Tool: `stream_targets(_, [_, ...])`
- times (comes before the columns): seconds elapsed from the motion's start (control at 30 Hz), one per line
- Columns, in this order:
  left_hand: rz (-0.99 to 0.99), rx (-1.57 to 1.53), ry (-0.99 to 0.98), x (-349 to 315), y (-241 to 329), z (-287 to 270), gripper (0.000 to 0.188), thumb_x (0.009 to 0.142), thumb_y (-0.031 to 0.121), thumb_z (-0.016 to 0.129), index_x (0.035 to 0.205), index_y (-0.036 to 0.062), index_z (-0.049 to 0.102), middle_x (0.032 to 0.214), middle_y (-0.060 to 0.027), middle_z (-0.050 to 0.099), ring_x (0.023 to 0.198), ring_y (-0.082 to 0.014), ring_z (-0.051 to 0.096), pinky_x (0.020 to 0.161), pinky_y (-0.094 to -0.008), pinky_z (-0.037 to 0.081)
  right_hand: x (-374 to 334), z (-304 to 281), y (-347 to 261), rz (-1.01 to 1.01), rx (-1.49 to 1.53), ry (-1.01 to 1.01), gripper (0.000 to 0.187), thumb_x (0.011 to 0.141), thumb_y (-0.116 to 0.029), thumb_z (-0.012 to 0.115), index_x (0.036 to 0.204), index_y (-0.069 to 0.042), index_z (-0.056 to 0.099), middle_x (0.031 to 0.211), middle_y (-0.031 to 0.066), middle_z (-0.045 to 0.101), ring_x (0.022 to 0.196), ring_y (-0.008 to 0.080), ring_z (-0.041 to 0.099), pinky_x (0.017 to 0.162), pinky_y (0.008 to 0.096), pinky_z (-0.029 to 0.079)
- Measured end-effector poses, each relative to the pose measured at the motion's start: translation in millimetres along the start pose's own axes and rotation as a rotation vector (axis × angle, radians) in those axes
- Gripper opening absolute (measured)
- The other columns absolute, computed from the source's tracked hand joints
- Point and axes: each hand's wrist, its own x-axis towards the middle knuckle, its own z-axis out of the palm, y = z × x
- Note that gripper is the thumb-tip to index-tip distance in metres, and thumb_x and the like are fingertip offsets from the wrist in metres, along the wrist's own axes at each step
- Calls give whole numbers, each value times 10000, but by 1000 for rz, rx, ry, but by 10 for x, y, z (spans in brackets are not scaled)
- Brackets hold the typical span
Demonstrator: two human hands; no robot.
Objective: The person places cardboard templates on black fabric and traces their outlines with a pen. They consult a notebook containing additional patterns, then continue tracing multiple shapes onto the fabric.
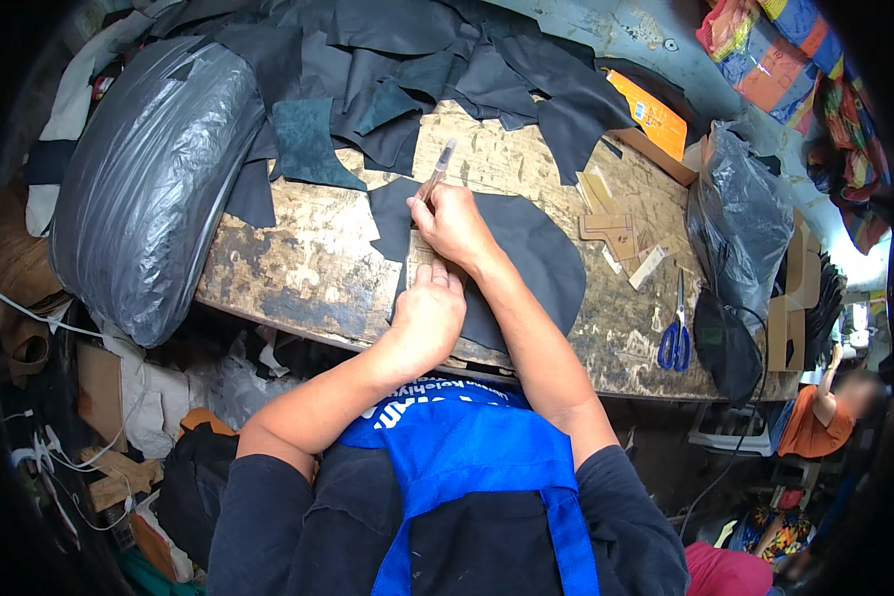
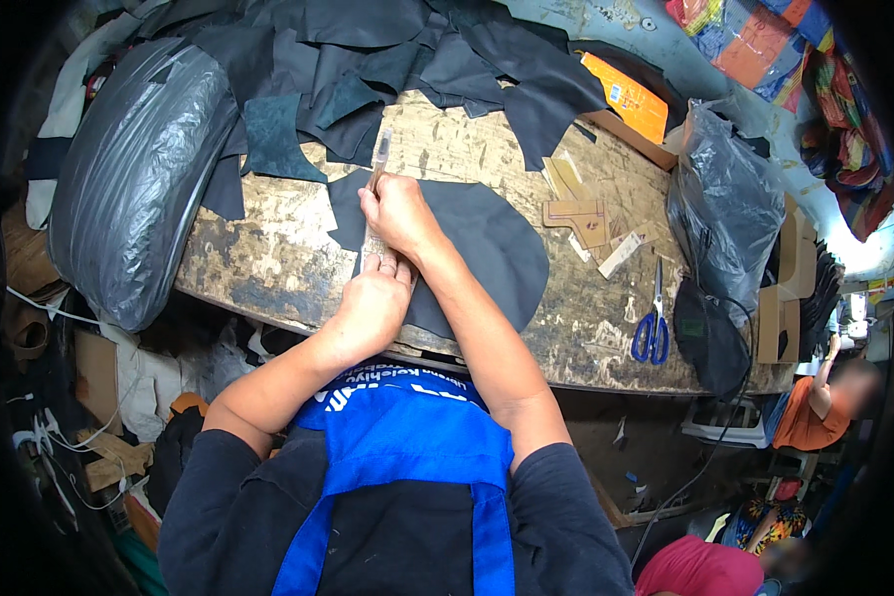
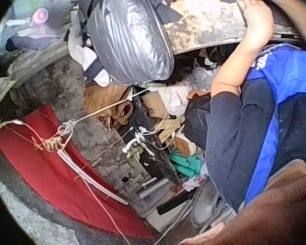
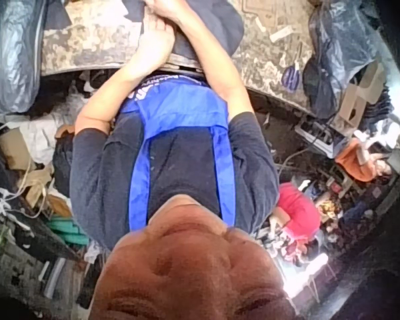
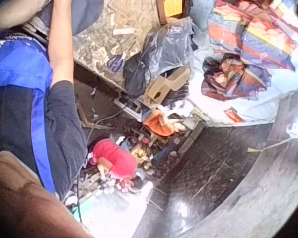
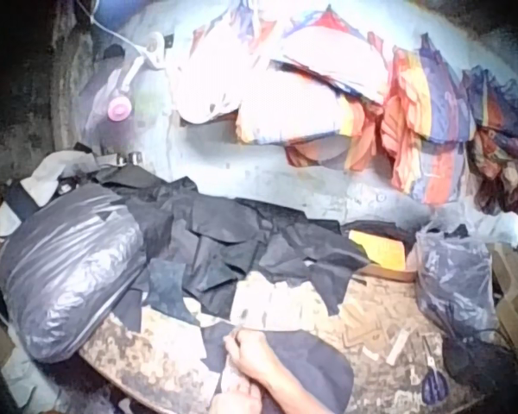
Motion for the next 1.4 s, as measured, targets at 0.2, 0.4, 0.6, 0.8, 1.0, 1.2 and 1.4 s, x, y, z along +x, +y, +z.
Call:
stream_targets(0.2, [-7,-51,-186,140,-146,-48,521,748,81,593,1205,-140,477,1230,-298,495,1083,-361,531,907,-399,486,-37,30,-12,28,39,139,225,830,-143,619,741,62,642,699,263,610,676,401,633,629,432,506])
stream_targets(0.4, [-2,-69,-128,155,-169,-30,638,678,73,650,1251,-131,455,1274,-376,436,1144,-437,496,989,-415,411,-107,-115,47,55,-81,182,201,832,-124,628,773,67,647,716,243,633,663,359,651,634,399,507])
stream_targets(0.6, [-51,-206,-216,202,-261,-88,642,662,43,654,1276,-45,491,1340,-380,373,1129,-457,518,978,-423,432,-418,-337,105,24,-187,299,188,846,-95,607,769,74,638,698,233,620,668,386,633,623,398,497])
stream_targets(0.8, [-85,-381,-184,238,-375,-127,621,644,39,692,1250,27,556,1383,-346,346,1165,-406,517,1004,-379,424,-727,-370,14,-7,-163,279,162,864,-80,594,770,50,622,684,228,613,647,378,626,576,398,483])
stream_targets(1.0, [-72,-497,-135,289,-500,-128,628,553,94,823,1153,59,643,1359,-238,436,1208,-358,496,1015,-365,422,-1131,-347,-90,1,-65,235,96,862,-70,614,839,22,604,747,204,630,646,348,635,580,361,493])
stream_targets(1.2, [-48,-553,-73,286,-565,-58,623,519,76,837,1117,67,665,1352,-222,447,1204,-344,504,1009,-360,429,-1408,-253,-215,-248,-235,31,146,721,-5,652,816,-31,544,756,144,567,729,318,589,620,396,489])
stream_targets(1.4, [-36,-566,-66,291,-591,-41,636,493,70,846,1103,56,667,1327,-211,466,1165,-340,531,979,-360,453,-1410,-80,-309,-317,-150,1,147,712,-4,671,805,-17,558,729,147,581,693,318,602,626,392,497])
